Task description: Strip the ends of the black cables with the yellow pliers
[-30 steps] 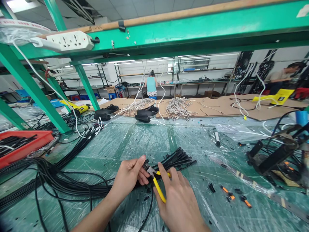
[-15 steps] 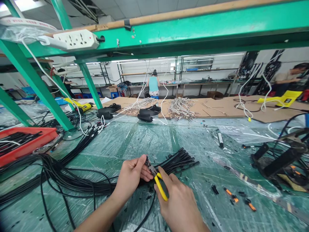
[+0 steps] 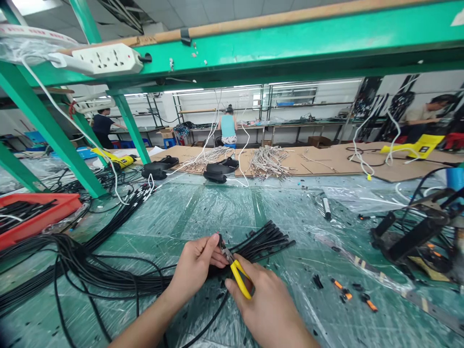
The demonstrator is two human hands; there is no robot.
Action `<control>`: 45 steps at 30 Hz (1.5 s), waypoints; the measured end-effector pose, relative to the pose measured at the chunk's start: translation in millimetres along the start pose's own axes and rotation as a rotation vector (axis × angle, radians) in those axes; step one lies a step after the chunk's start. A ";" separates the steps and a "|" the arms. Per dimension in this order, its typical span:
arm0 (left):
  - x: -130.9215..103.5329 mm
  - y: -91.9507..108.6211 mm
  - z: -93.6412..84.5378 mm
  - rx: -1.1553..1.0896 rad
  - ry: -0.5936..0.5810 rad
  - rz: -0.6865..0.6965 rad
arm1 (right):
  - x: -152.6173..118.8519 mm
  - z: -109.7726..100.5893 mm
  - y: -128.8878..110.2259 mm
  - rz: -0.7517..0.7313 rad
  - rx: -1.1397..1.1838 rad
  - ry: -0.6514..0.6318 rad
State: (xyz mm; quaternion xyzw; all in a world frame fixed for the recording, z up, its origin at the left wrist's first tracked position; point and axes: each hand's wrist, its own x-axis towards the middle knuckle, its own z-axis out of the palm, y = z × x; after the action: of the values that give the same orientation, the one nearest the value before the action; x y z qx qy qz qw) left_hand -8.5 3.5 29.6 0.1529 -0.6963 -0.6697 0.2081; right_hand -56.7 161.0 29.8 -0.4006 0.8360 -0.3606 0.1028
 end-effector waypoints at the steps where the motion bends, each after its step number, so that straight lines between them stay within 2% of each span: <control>1: 0.4 0.3 0.0 0.000 -0.003 0.007 | 0.4 -2.1 -3.1 -0.003 0.085 -0.024; 4: 2.0 0.6 -1.0 0.000 -0.021 0.022 | 1.7 -5.3 -8.4 -0.006 0.248 -0.099; 6: 2.6 0.7 -2.4 0.006 -0.036 0.032 | 1.9 -3.4 -7.3 -0.013 0.263 -0.112; 8: 2.4 1.1 -3.8 0.018 -0.050 0.043 | 1.3 1.6 -3.0 -0.002 0.154 -0.038; 12: 0.0 3.4 -4.6 0.058 -0.070 0.053 | -1.5 12.2 7.0 0.029 -0.274 0.196; 15: -2.0 4.8 -4.0 0.086 -0.080 0.062 | -2.6 11.1 8.2 0.037 -0.329 0.169; 23: -0.2 3.5 -3.7 0.077 -0.062 0.066 | 2.1 -7.2 -7.0 -0.004 0.351 -0.100; 28: 0.3 9.1 -4.2 0.035 -0.051 0.050 | 4.6 -4.9 -6.3 0.196 0.718 -0.322; 31: 0.6 10.7 -4.2 0.020 -0.034 0.025 | 4.6 -5.5 -7.6 0.216 0.776 -0.368; 33: 1.0 9.2 -4.0 0.018 -0.032 0.017 | 3.7 -5.8 -8.7 0.178 0.652 -0.339; 34: 1.2 7.9 -3.9 0.018 -0.031 0.017 | 2.9 -5.2 -8.5 0.142 0.529 -0.281; 37: 1.9 4.0 -3.9 0.015 -0.027 0.028 | -0.5 1.8 -3.3 0.032 0.057 0.025; 39: 2.0 3.0 -4.3 0.012 -0.027 0.029 | -2.4 8.3 3.5 0.001 -0.192 0.178; 42: 1.3 4.4 -4.5 0.012 -0.034 0.016 | -2.7 13.2 12.7 -0.061 -0.397 0.259; 45: -0.1 6.8 -3.8 0.014 -0.041 0.004 | -1.3 10.5 16.5 -0.111 -0.484 0.276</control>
State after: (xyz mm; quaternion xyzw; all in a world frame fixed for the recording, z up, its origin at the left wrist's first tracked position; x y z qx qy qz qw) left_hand -6.2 0.7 36.4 0.1392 -0.7055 -0.6672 0.1940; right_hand -60.8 163.4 10.8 -0.4058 0.8808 -0.2065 -0.1304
